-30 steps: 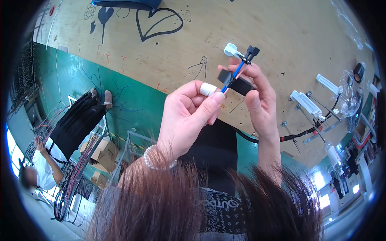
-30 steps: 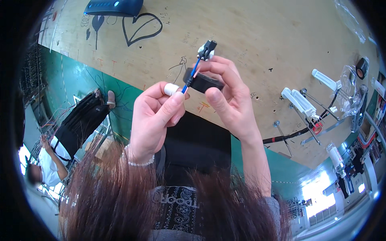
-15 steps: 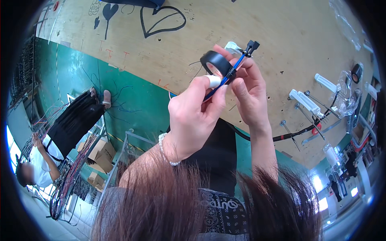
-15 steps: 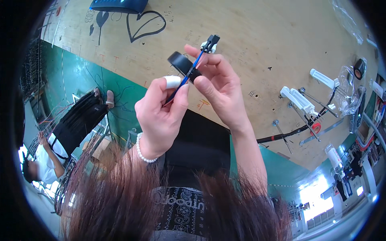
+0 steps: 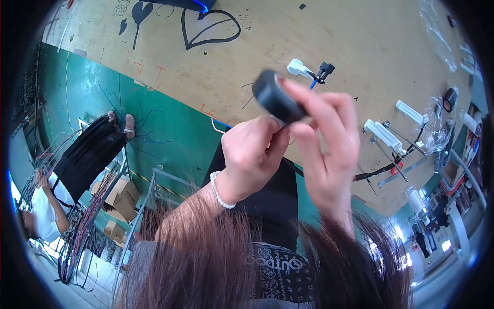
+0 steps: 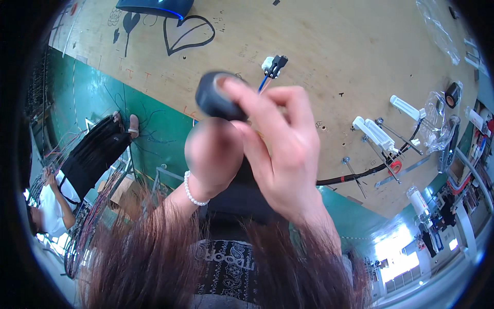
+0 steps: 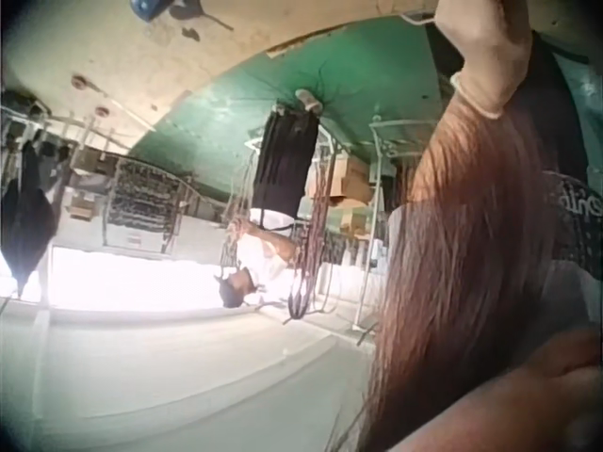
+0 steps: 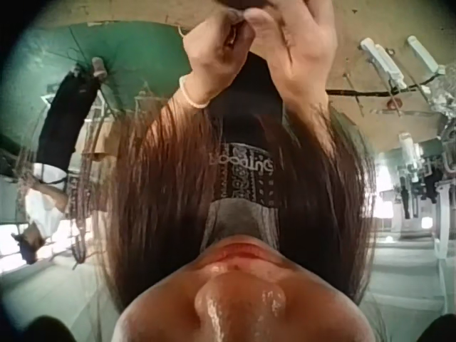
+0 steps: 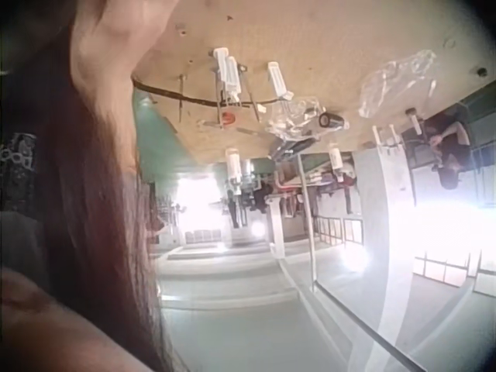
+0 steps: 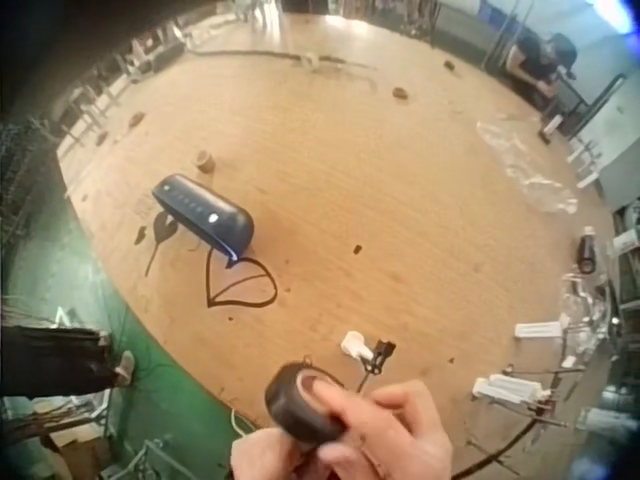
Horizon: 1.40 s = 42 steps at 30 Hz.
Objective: Measuring and wrapping bunches of multicolored wires with black electrical tape.
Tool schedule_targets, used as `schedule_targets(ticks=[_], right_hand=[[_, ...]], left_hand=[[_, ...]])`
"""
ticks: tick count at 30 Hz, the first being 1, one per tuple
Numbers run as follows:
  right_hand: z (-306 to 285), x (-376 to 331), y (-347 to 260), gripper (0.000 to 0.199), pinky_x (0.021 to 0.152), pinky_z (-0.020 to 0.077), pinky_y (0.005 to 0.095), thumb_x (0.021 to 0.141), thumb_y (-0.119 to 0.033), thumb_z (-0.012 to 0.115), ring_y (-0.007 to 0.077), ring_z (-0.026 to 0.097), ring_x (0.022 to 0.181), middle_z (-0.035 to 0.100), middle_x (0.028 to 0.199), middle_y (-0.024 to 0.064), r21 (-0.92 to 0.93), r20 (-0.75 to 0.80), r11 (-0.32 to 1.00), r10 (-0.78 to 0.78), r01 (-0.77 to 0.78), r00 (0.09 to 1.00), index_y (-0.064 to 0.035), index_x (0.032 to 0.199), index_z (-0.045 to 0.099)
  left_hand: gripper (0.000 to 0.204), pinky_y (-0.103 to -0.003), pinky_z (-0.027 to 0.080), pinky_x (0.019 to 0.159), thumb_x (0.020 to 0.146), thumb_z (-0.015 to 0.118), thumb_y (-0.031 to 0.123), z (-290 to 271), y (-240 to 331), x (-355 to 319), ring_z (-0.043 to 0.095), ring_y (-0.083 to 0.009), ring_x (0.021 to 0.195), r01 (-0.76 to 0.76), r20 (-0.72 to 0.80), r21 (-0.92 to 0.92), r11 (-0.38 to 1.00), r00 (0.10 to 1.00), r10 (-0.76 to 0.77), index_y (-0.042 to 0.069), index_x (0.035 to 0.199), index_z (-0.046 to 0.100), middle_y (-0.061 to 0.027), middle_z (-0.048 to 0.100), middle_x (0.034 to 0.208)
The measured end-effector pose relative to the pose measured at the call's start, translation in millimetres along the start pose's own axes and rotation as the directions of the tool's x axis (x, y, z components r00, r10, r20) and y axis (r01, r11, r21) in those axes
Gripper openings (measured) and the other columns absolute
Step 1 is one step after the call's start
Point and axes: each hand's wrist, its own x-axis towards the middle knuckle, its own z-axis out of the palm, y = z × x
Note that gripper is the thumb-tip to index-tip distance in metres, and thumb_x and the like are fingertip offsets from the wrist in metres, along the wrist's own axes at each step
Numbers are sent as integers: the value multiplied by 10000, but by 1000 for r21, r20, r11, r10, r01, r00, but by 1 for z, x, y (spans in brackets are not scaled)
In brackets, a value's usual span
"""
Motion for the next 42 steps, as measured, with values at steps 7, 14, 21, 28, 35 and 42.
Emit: schedule_targets(ticks=[7, 14, 21, 28, 35, 42], right_hand=[[49, -12, 43, 487, 951, 460, 370, 965, -313, 617, 244, 550, 1156, 495, 1353, 142, 760, -140, 647, 249, -57, 958, 1, 1310, 479], [67, 7, 76, 695, 1115, 360, 509, 936, -571, 522, 411, 434, 1330, 371, 1476, 249, 947, 38, 319, 33, -46, 999, -75, 1411, 414], [14, -27, 34, 404, 663, 454, 303, 809, -442, 744, 185, 531, 809, 505, 1003, 110, 145, -65, 989, -14, 24, 998, -67, 933, 657], [33, -3, 23, 315, 656, 458, 282, 891, -14, 656, 120, 539, 762, 582, 960, 46, 185, -191, 982, 67, -31, 979, -42, 1191, 567], [76, 1, 56, 370, 1030, 461, 490, 931, -333, 657, 352, 499, 1281, 423, 1433, 202, 995, 23, 92, 149, -37, 989, -31, 1128, 573], [20, -36, 9, 381, 610, 441, 274, 850, -375, 708, 194, 552, 791, 524, 1049, 134, -101, -117, 983, -164, 152, 980, 4, 829, 677]], left_hand=[[89, -202, 358, 520, 939, 611, 61, -17, 8, 9, 470, -62, 570, 485, 325, -406, 774, 869, -374, -20, 916, 582, 2, 531, 682], [122, -182, 302, 524, 974, 570, 100, -30, 13, 20, 400, -16, 581, 727, 571, -566, 388, 686, -451, -14, 1010, 545, 36, 485, 676], [149, -354, 448, 502, 799, 667, -37, -23, -10, 5, 568, -274, 554, -45, 191, -21, 999, 980, 48, 16, 922, 600, -99, 544, 671], [81, -296, 441, 548, 835, 668, -6, -30, -7, -8, 569, -199, 595, 24, 241, -108, 994, 971, 3, 7, 890, 610, -75, 599, 729], [96, -210, 425, 621, 965, 585, 92, -44, 3, -20, 497, -23, 701, 657, 518, -450, 605, 744, -422, -1, 988, 585, 16, 598, 765], [112, -317, 434, 506, 848, 647, -25, -41, -5, -25, 563, -239, 541, 250, 322, -189, 950, 929, -180, -4, 944, 594, -120, 552, 672]])
